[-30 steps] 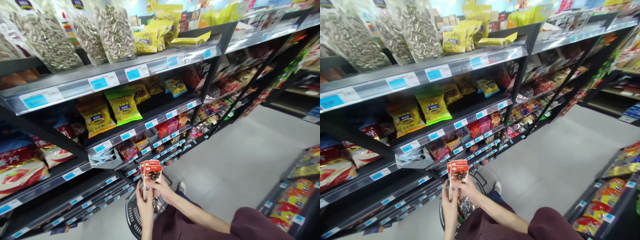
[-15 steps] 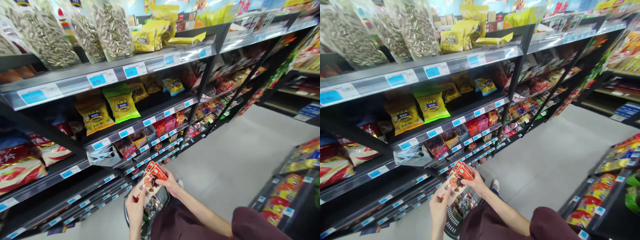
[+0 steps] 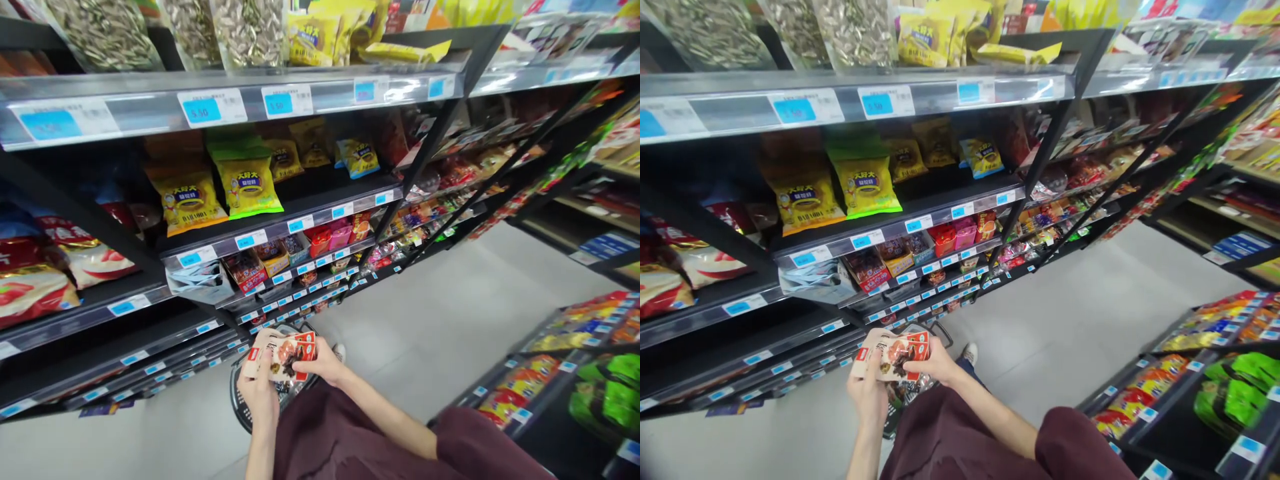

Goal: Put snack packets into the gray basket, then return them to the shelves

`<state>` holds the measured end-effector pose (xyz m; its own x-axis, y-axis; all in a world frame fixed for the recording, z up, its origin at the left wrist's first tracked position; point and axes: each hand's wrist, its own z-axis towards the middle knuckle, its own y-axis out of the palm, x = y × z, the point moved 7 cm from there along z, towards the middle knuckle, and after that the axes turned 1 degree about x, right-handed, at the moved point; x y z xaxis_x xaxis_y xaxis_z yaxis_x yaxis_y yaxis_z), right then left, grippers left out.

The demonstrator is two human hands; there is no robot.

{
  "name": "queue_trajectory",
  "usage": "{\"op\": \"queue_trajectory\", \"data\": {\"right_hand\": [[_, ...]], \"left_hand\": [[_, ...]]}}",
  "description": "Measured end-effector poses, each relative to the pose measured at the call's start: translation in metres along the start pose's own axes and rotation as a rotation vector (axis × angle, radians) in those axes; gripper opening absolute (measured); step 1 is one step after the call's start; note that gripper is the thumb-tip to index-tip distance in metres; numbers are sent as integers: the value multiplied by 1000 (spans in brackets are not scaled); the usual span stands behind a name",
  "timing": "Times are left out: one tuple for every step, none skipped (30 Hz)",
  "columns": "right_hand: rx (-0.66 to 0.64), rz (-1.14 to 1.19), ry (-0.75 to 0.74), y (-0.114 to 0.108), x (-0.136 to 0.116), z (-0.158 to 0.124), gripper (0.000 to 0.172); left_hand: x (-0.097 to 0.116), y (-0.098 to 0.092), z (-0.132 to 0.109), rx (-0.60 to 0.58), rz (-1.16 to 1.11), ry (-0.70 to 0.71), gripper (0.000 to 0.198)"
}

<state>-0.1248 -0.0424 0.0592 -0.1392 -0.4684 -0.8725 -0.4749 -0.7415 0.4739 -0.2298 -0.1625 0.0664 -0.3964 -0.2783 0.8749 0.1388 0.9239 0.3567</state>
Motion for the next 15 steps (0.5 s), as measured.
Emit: {"op": "queue_trajectory", "data": {"right_hand": [[24, 31, -1, 0, 5, -1, 61], [39, 57, 4, 0, 10, -2, 61], [41, 78, 18, 1, 14, -3, 62], [26, 93, 42, 2, 17, -3, 63], [0, 99, 71, 2, 18, -4, 63], [-31, 99, 100, 4, 19, -4, 62], [-62, 93, 124, 5, 18, -5, 61], [-88, 85, 140, 6, 16, -6, 60], [-106, 77, 146, 7, 14, -6, 59], [-114, 75, 145, 8, 11, -6, 59], [-112, 83, 138, 9, 10, -6, 58], [-98, 99, 129, 10, 9, -6, 58], [-75, 120, 125, 11, 10, -6, 58], [-42, 144, 125, 11, 12, -6, 58], [-3, 166, 130, 11, 15, -6, 58]], "left_hand": [[-2, -1, -2, 23, -22, -11, 50], [-3, -2, -3, 32, -29, -25, 50], [-3, -3, -3, 28, -21, -39, 50], [-2, -5, -2, 13, 0, -49, 49], [1, -6, -1, -16, 31, -57, 47], [4, -6, 0, -54, 73, -59, 45], [8, -7, 2, -99, 121, -56, 43], [12, -7, 3, -142, 169, -48, 42], [15, -7, 4, -181, 212, -41, 41], [17, -6, 5, -213, 245, -34, 40], [19, -5, 6, -239, 267, -24, 40], [21, -4, 7, -256, 279, -9, 39], [23, -3, 7, -265, 281, 6, 38], [25, -2, 7, -264, 276, 15, 40], [26, -2, 7, -261, 264, 16, 45]]}}
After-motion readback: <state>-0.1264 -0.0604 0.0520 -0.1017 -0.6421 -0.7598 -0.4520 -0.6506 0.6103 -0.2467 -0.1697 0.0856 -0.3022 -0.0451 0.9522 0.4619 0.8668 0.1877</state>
